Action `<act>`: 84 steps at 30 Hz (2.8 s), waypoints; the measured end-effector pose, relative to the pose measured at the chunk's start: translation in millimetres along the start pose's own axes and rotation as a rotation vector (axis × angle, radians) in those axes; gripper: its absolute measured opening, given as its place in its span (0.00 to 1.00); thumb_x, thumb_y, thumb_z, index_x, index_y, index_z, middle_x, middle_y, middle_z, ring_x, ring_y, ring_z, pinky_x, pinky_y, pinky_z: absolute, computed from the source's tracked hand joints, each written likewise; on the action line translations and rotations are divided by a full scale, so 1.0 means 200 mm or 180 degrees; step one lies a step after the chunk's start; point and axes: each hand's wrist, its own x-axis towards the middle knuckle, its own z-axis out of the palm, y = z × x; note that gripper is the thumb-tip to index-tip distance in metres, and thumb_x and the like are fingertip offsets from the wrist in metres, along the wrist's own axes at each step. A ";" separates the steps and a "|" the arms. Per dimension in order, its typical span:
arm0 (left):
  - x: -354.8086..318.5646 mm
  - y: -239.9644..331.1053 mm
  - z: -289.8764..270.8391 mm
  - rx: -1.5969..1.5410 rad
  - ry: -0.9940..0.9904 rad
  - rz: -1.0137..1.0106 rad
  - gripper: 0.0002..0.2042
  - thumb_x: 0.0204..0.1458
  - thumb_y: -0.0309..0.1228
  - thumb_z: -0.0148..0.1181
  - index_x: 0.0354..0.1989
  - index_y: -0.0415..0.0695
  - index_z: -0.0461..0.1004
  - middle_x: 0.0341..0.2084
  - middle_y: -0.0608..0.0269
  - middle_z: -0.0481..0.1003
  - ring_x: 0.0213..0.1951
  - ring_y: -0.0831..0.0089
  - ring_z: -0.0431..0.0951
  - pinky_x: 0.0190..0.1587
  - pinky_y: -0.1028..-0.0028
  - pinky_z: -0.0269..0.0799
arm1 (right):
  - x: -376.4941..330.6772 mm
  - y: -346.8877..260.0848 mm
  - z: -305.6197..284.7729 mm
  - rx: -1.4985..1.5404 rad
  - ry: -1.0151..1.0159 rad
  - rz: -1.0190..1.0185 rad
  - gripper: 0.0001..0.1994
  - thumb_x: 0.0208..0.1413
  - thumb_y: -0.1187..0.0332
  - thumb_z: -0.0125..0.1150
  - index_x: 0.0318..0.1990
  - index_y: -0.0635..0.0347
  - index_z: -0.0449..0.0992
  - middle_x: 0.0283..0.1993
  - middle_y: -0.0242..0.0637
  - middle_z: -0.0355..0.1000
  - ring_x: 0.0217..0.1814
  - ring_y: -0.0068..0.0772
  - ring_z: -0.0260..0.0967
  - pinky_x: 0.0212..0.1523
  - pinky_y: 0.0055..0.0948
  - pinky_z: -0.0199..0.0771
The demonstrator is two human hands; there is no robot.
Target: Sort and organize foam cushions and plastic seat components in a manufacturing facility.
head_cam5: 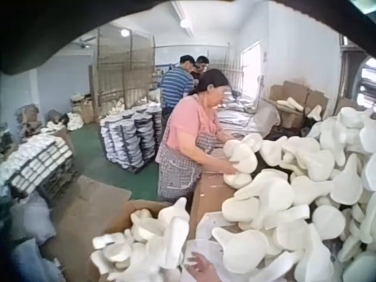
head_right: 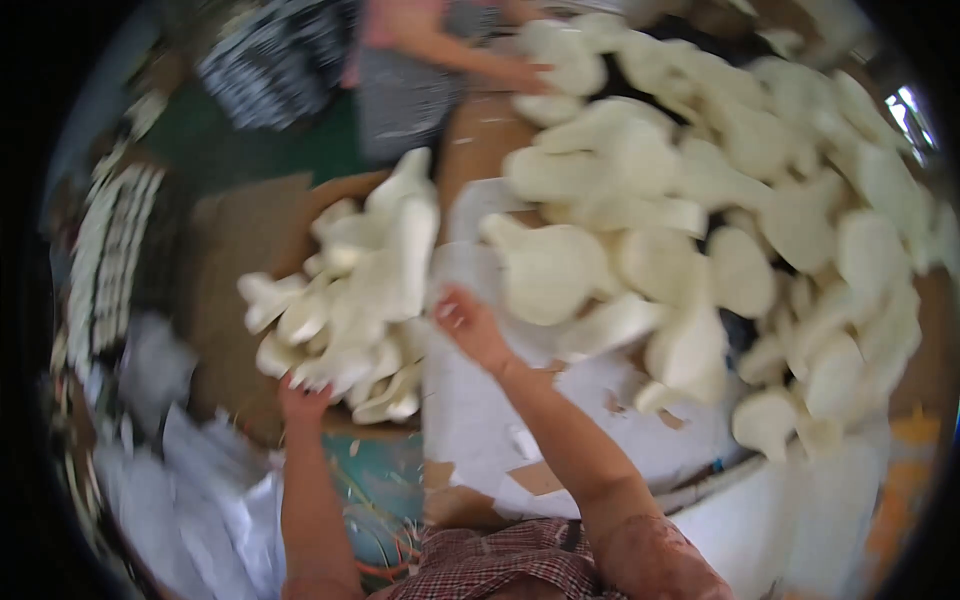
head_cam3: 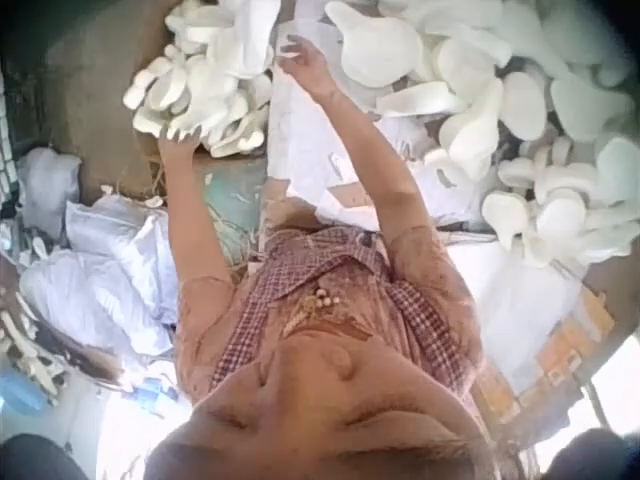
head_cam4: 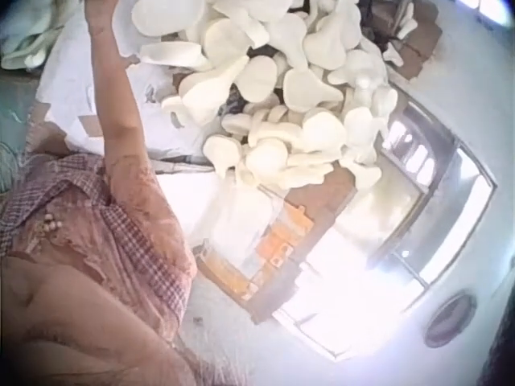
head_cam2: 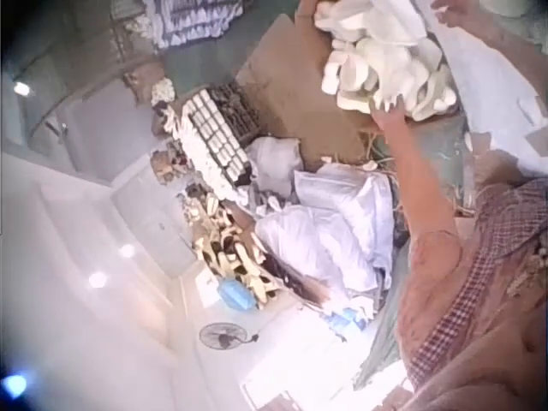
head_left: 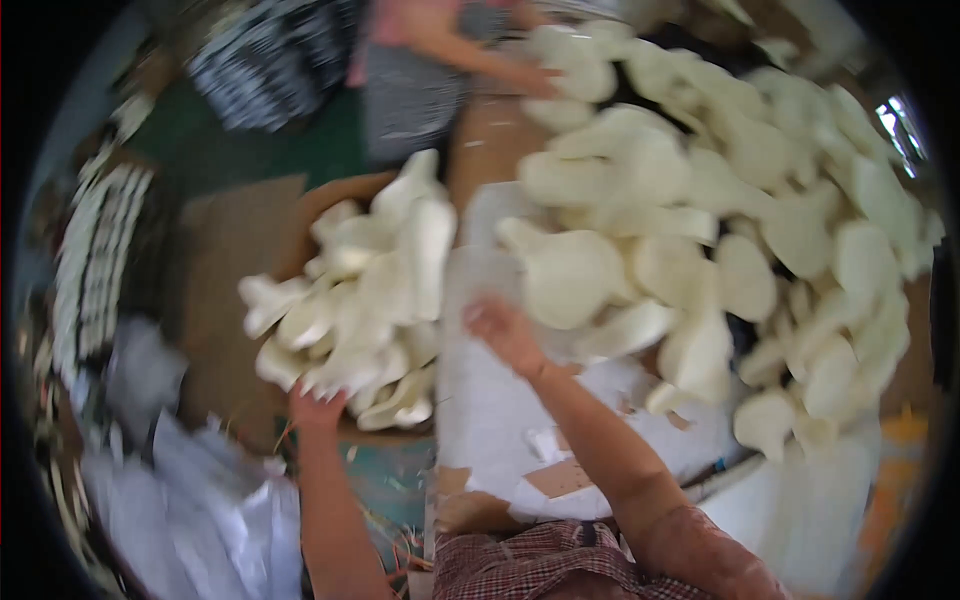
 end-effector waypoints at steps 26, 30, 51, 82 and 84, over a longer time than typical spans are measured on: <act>-0.56 -1.40 1.75 0.5981 -0.2146 0.2366 0.44 0.37 0.37 0.65 0.64 0.45 0.46 0.52 0.50 0.66 0.55 0.58 0.66 0.56 0.67 0.61 | -1.13 -0.06 -1.84 -0.0045 0.1717 0.1444 0.30 0.39 0.64 0.70 0.52 0.60 0.68 0.44 0.36 0.71 0.45 0.28 0.67 0.46 0.29 0.68; -0.35 -1.10 1.49 0.5978 -0.1529 0.2568 0.20 0.39 0.27 0.55 0.45 0.41 0.72 0.31 0.51 0.76 0.34 0.63 0.76 0.39 0.69 0.70 | -0.97 0.03 -1.60 -0.0431 0.1664 0.0710 0.28 0.39 0.67 0.70 0.51 0.62 0.68 0.42 0.36 0.72 0.46 0.29 0.67 0.49 0.29 0.67; -0.35 -0.99 1.57 0.3468 -0.1643 0.2395 0.15 0.50 0.30 0.57 0.45 0.38 0.68 0.42 0.60 0.70 0.45 0.71 0.70 0.45 0.73 0.65 | -0.55 0.05 -1.78 0.0732 0.4230 0.0612 0.22 0.52 0.63 0.59 0.50 0.68 0.64 0.32 0.31 0.67 0.30 0.18 0.59 0.29 0.19 0.61; -0.28 -0.05 0.33 0.0439 0.0440 0.1150 0.23 0.49 0.42 0.58 0.50 0.48 0.59 0.38 0.59 0.63 0.30 0.64 0.70 0.39 0.63 0.71 | 0.16 -0.16 -0.18 -0.1253 0.0578 -0.0070 0.29 0.41 0.69 0.63 0.55 0.59 0.62 0.47 0.46 0.69 0.47 0.44 0.69 0.47 0.33 0.69; -0.27 0.09 -0.03 0.0638 0.1103 0.1473 0.25 0.49 0.44 0.58 0.52 0.49 0.59 0.37 0.60 0.62 0.33 0.65 0.70 0.38 0.66 0.70 | 0.24 -0.29 -0.02 -0.1777 0.0245 -0.0052 0.30 0.40 0.67 0.63 0.55 0.58 0.62 0.46 0.47 0.69 0.46 0.45 0.69 0.46 0.35 0.69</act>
